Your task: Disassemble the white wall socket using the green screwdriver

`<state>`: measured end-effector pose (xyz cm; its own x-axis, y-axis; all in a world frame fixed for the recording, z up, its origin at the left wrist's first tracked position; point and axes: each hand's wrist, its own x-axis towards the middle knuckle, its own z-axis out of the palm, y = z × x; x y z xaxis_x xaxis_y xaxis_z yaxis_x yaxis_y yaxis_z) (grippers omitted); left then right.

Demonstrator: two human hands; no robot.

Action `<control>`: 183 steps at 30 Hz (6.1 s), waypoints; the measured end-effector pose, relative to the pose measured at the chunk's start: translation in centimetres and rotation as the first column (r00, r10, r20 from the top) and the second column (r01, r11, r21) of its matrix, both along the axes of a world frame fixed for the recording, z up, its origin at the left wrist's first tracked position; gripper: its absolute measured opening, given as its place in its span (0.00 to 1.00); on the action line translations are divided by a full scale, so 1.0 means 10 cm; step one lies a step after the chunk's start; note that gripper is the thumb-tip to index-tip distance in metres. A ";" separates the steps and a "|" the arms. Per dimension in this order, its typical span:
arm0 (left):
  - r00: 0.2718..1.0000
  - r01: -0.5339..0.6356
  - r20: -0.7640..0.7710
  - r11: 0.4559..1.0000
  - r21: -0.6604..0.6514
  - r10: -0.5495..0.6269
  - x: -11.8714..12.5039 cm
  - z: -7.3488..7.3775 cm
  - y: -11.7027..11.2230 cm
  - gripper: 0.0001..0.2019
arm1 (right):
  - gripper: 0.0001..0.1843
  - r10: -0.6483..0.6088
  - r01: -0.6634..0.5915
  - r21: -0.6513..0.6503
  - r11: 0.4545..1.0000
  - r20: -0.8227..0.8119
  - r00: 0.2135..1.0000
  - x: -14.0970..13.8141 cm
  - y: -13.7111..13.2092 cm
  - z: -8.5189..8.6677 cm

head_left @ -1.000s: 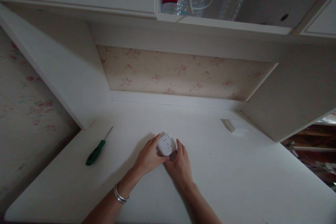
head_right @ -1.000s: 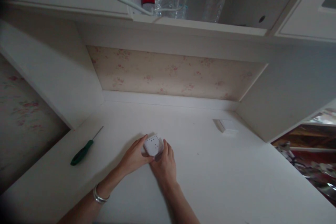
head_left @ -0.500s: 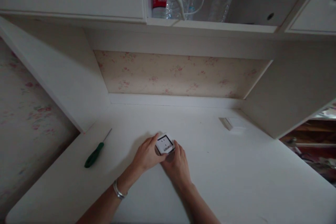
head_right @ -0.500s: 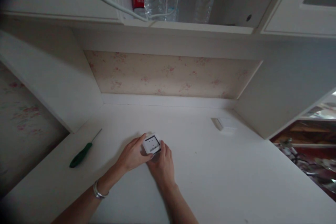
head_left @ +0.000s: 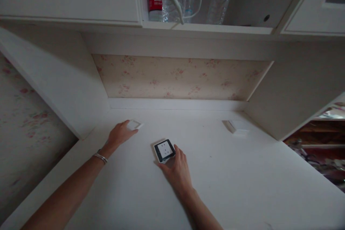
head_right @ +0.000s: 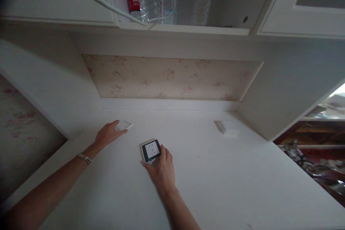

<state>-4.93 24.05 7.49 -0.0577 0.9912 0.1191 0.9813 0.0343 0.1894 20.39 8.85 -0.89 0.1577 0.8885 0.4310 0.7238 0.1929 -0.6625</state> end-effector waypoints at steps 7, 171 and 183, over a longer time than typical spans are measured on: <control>0.994 -0.077 -0.081 0.996 -0.041 0.074 -0.41 -0.17 0.42 0.38 | 0.30 0.084 -0.089 -0.051 0.995 -0.096 0.992 0.00 0.01 0.00; 0.510 0.382 0.736 0.884 0.270 -0.446 0.76 -0.99 -0.94 0.35 | 0.14 0.677 -0.194 -0.652 0.733 0.672 0.299 -0.04 1.09 2.35; 0.490 0.380 0.755 0.886 0.264 -0.435 0.75 -0.95 -0.94 0.34 | 0.24 0.634 -0.063 -0.674 0.736 0.653 0.414 -0.06 1.09 2.37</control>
